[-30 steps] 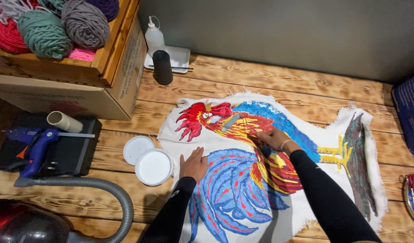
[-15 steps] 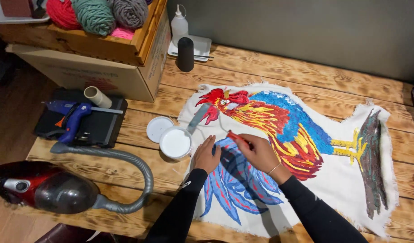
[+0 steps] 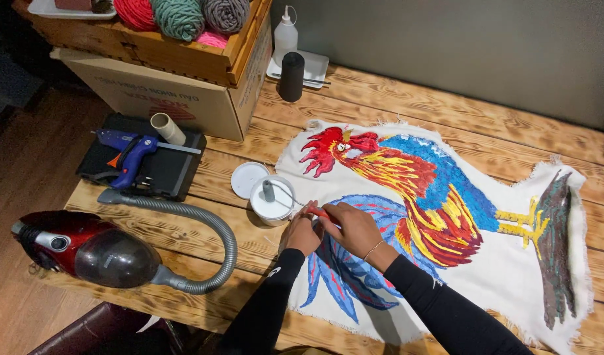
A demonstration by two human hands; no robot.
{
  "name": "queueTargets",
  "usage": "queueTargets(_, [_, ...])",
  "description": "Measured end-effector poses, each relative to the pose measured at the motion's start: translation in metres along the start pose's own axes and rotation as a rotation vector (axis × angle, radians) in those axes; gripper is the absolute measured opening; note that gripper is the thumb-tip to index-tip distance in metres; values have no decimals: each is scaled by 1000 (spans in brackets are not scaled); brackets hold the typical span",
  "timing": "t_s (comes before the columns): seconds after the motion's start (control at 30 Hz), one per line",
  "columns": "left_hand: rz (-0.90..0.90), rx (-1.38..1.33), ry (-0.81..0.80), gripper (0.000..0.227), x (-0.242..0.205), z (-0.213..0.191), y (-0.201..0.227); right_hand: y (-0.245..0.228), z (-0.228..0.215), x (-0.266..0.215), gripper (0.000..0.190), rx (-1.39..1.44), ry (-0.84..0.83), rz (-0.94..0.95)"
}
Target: The person applies adhesive and presses the backing of a custom tufted rug.
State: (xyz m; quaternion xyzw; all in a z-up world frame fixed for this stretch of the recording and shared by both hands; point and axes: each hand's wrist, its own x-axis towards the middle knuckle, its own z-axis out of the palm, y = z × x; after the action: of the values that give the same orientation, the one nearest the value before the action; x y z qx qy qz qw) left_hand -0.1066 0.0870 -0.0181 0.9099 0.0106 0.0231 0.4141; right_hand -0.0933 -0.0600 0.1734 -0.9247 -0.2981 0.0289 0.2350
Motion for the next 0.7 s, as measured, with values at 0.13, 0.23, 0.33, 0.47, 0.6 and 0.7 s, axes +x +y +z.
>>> queueTargets(0.13, [-225,91,-173,48,-6,-43,49,8,2,-4,31,227,32,78])
queueTargets(0.23, [-57,40,-18,52,-7,-30,38,25,13,-7,38,373,-10,255])
queueTargets(0.33, [-107,10,-47,50,-9,-33,42,42,22,-11,39,591,-17,258])
queueTargets(0.47, [-72,-23,-37,55,-9,-24,30,50,16,-14,45,1019,-276,552])
queueTargets(0.6, [-96,16,-76,58,-9,-18,24,21,-22,-7,39,1354,-451,734])
queueTargets(0.7, [-141,40,-119,58,-11,-20,25,44,-7,-10,42,1649,-649,813])
